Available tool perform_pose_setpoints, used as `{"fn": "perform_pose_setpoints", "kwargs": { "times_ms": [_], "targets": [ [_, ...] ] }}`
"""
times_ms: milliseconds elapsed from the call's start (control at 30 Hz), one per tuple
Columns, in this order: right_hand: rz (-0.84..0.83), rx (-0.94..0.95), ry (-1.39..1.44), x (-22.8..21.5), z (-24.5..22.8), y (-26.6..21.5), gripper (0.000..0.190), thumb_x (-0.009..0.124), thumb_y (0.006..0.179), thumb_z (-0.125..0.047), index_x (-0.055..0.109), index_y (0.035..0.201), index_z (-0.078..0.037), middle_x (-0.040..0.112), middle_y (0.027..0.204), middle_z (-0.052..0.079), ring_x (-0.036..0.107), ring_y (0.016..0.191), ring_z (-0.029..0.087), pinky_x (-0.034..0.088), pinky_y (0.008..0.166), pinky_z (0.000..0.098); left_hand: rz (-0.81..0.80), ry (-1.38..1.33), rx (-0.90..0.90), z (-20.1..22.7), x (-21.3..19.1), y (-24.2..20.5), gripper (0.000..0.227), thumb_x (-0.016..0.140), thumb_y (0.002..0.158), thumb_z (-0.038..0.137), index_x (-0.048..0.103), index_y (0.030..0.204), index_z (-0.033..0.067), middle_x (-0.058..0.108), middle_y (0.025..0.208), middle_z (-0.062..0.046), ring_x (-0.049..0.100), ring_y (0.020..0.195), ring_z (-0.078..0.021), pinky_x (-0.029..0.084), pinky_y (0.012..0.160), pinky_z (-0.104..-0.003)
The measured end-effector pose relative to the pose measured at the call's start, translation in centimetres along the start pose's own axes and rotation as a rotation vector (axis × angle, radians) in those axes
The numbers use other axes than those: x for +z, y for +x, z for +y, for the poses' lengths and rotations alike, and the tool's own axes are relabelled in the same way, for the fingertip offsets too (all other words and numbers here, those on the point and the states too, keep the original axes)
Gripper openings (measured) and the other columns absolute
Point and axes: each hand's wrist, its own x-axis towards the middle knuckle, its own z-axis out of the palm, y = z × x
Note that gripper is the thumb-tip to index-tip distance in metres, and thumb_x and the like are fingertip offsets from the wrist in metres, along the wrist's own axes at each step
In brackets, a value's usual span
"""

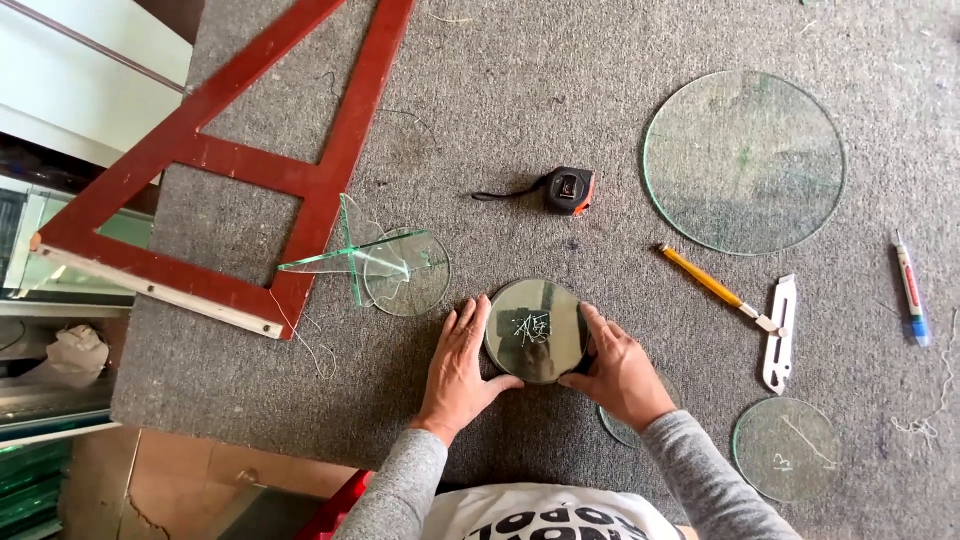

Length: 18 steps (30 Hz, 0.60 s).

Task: Organizing circular glass discs and assembling a glass structure on a workbench.

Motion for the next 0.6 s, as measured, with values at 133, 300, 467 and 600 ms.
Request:
{"fn": "perform_pose_setpoints", "kwargs": {
  "times_ms": [133,300,467,600],
  "targets": [
    [0.006,0.005,-0.004,0.1,-0.1,0.0,0.125,0.104,0.076,-0.021,0.031,0.174,-0.002,0.072,0.131,0.030,0.082,0.111,0.047,0.076,0.092,0.0541,0.014,-0.007,-0.011,-0.4,0.6,0.0,0.150,0.095,0.068,0.071,0.017,0.180,0.0076,0.038,0.181,-0.017,0.034,0.168,-0.0336,0.013,0.142,-0.046],
    [0.000,0.033,0.011,0.2,-0.5,-0.1,0.121,0.103,0.077,-0.019,0.032,0.175,-0.005,0.073,0.130,0.029,0.082,0.112,0.045,0.077,0.093,0.0533,0.040,-0.020,-0.004,-0.2,0.3,0.0,0.151,0.096,0.065,0.069,0.020,0.179,0.0072,0.041,0.180,-0.017,0.037,0.167,-0.0334,0.014,0.141,-0.047],
    [0.020,0.028,-0.021,0.7,0.1,-0.1,0.121,0.103,0.078,-0.021,0.033,0.176,-0.007,0.072,0.127,0.027,0.081,0.112,0.044,0.075,0.093,0.0536,0.056,-0.072,-0.022,0.1,0.2,0.0,0.149,0.095,0.066,0.071,0.022,0.178,0.0045,0.042,0.179,-0.018,0.036,0.167,-0.0332,0.013,0.142,-0.046],
    [0.061,0.004,0.029,0.5,0.6,-0.5,0.125,0.105,0.073,-0.023,0.036,0.175,-0.006,0.073,0.115,0.021,0.085,0.092,0.038,0.076,0.083,0.0479,0.049,-0.060,-0.015,-0.1,0.2,0.1,0.148,0.093,0.067,0.074,0.023,0.178,0.0040,0.040,0.180,-0.017,0.036,0.167,-0.0325,0.013,0.142,-0.046]
  ]
}}
